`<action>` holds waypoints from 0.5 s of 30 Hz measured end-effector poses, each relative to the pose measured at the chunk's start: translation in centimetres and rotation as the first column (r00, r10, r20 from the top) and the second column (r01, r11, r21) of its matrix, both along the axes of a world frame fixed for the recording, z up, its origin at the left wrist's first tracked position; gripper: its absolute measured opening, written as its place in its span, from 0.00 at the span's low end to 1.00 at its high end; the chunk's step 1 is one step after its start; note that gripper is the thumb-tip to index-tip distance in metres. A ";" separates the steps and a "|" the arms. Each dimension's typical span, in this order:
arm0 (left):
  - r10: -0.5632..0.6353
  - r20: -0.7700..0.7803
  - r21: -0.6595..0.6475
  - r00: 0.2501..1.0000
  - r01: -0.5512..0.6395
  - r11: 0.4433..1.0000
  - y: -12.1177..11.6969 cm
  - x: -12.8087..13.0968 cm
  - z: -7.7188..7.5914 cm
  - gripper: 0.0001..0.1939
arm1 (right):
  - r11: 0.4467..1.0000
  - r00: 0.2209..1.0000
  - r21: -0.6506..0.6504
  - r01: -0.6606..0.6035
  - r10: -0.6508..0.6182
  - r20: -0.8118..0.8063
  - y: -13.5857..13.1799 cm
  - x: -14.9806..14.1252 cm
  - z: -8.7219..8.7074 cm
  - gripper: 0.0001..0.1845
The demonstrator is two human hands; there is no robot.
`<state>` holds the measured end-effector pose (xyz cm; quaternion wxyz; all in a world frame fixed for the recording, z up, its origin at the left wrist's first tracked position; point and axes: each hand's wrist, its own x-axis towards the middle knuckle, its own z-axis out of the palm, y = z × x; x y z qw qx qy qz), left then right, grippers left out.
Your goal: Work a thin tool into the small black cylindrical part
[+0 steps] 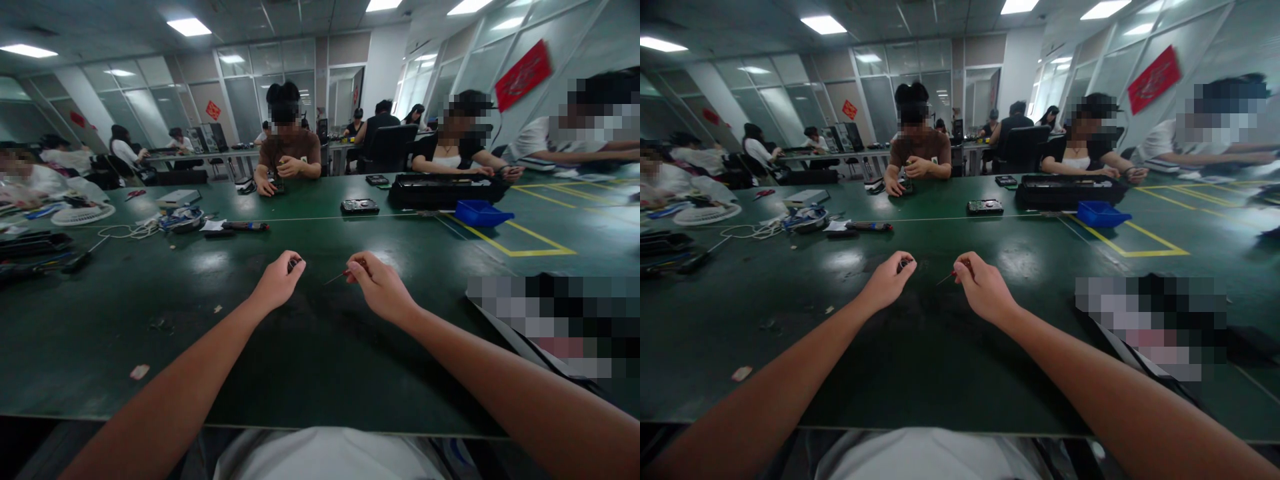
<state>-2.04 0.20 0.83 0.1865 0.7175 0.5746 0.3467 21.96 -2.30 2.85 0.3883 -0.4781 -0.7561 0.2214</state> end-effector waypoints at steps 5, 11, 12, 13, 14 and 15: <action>0.094 0.281 -0.003 0.955 -0.097 0.995 1.6 -1.3 0.0 0.11 | 1.000 1.000 0.012 -0.008 0.008 -0.015 0.1 0.0 -0.2 0.11; 0.178 0.585 -0.073 0.791 -0.167 0.983 1.8 -2.0 1.4 0.07 | 0.999 0.999 0.033 -0.019 0.020 -0.028 0.3 0.1 -0.4 0.10; 0.183 0.622 -0.082 0.762 -0.170 0.982 1.8 -2.1 1.5 0.07 | 0.999 0.999 0.031 -0.021 0.022 -0.028 0.3 0.1 -0.3 0.10; 0.187 0.657 -0.087 0.730 -0.173 0.981 1.8 -2.3 1.7 0.06 | 0.999 0.999 0.030 -0.022 0.023 -0.028 0.3 0.1 -0.3 0.10; 0.189 0.690 -0.089 0.699 -0.177 0.980 1.9 -2.4 1.8 0.06 | 0.999 0.999 0.028 -0.022 0.023 -0.027 0.3 0.1 -0.3 0.10; 0.190 0.722 -0.092 0.665 -0.180 0.979 2.0 -2.6 2.0 0.06 | 0.999 0.999 0.025 -0.021 0.021 -0.025 0.2 0.1 -0.2 0.10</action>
